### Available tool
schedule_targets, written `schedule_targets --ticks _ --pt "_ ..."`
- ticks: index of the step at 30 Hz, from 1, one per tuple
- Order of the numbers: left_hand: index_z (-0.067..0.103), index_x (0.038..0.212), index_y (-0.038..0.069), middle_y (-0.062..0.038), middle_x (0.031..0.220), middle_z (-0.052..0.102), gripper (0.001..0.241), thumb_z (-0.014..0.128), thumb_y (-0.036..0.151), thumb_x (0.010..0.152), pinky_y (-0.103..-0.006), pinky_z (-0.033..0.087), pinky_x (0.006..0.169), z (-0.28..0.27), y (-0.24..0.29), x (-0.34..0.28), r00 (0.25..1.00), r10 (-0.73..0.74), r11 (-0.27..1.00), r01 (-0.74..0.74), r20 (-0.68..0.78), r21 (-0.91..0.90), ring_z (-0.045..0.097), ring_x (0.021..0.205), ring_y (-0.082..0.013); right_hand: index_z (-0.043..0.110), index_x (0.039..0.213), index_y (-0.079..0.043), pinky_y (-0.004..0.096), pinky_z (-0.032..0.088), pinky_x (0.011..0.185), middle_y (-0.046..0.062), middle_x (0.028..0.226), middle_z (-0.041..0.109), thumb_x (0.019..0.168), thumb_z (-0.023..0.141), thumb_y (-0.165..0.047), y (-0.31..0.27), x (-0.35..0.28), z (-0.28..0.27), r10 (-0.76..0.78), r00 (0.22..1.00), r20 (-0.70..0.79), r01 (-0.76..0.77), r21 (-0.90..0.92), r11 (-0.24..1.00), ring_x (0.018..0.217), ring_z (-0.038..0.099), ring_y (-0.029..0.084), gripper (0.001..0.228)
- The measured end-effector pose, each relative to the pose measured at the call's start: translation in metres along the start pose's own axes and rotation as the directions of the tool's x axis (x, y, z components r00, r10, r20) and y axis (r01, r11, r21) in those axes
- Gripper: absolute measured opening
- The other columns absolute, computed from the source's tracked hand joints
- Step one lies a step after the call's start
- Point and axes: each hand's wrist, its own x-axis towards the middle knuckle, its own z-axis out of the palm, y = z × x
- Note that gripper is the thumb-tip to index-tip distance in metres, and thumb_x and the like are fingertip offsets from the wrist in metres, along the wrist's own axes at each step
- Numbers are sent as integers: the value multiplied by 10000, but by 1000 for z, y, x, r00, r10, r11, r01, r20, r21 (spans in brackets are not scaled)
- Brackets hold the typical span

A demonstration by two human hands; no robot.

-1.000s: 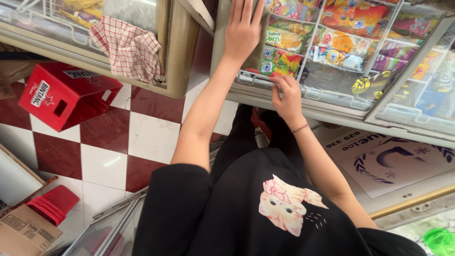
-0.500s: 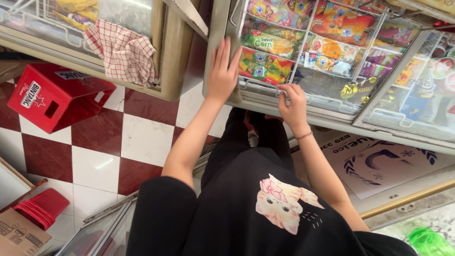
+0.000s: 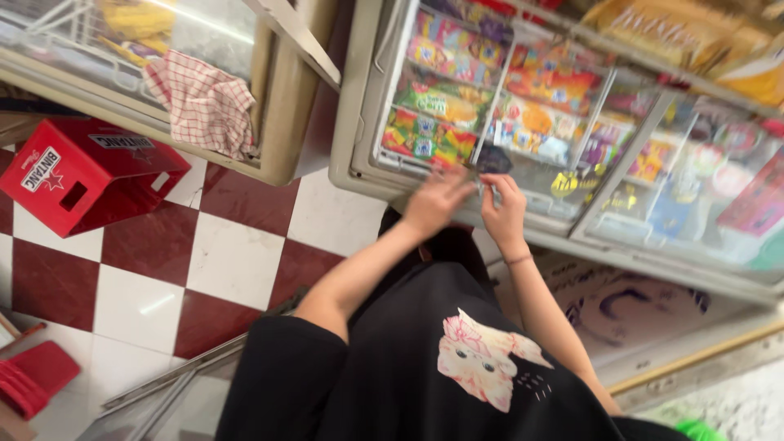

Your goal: The person scans items from a box, moves the box aside, and then wipes the exterior glass of a freezer using a cloth and a spray bottle.

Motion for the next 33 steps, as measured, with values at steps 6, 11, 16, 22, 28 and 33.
schedule_targets --ticks 6,11,16,22,28,33 --pt "621 1376 145 -148 1452 598 417 691 185 966 -427 465 1124 -5 50 48 993 -116 850 117 34 -513 573 1351 -333 618 1320 -8 327 533 935 139 1224 644 995 586 -3 38 7 -26 -10 999 -43 14 101 995 1131 641 259 327" --pt "592 1414 106 -155 1450 609 426 646 92 991 -384 480 1126 -45 76 67 943 -331 626 188 -39 -757 596 1351 -329 473 1507 -32 261 522 1016 42 1396 629 1069 435 -229 76 16 -34 111 960 257 -250 605 756 1216 632 122 482" --pt "591 1414 99 -146 1388 645 413 603 71 1002 -369 494 1125 -89 81 68 852 -508 577 227 -127 -784 646 1302 -292 501 1437 5 295 504 998 78 1296 645 1011 585 -153 48 43 -7 34 829 559 -436 606 665 1161 616 136 462" --pt "618 1367 87 -145 1376 656 415 662 115 955 -393 486 1110 -153 34 34 743 -582 741 317 -330 -592 645 1276 -321 676 1238 64 281 549 831 43 1058 706 989 731 -94 -22 77 46 -75 613 787 -468 438 767 948 626 87 300" --pt "600 1415 155 -111 1414 620 465 639 304 976 -447 416 1183 -214 -93 -21 447 -771 620 693 -454 -369 560 1359 -313 685 1235 36 258 580 804 41 1060 749 930 737 -84 -98 86 102 -71 627 775 -427 419 802 910 678 72 332" --pt "409 1541 181 -227 1544 353 810 739 399 834 -688 278 1064 -261 -203 -53 168 -889 293 924 -425 -245 330 1410 -437 678 1229 50 256 566 820 41 1065 746 942 702 -70 -127 90 159 -81 671 737 -364 423 830 935 666 73 312"
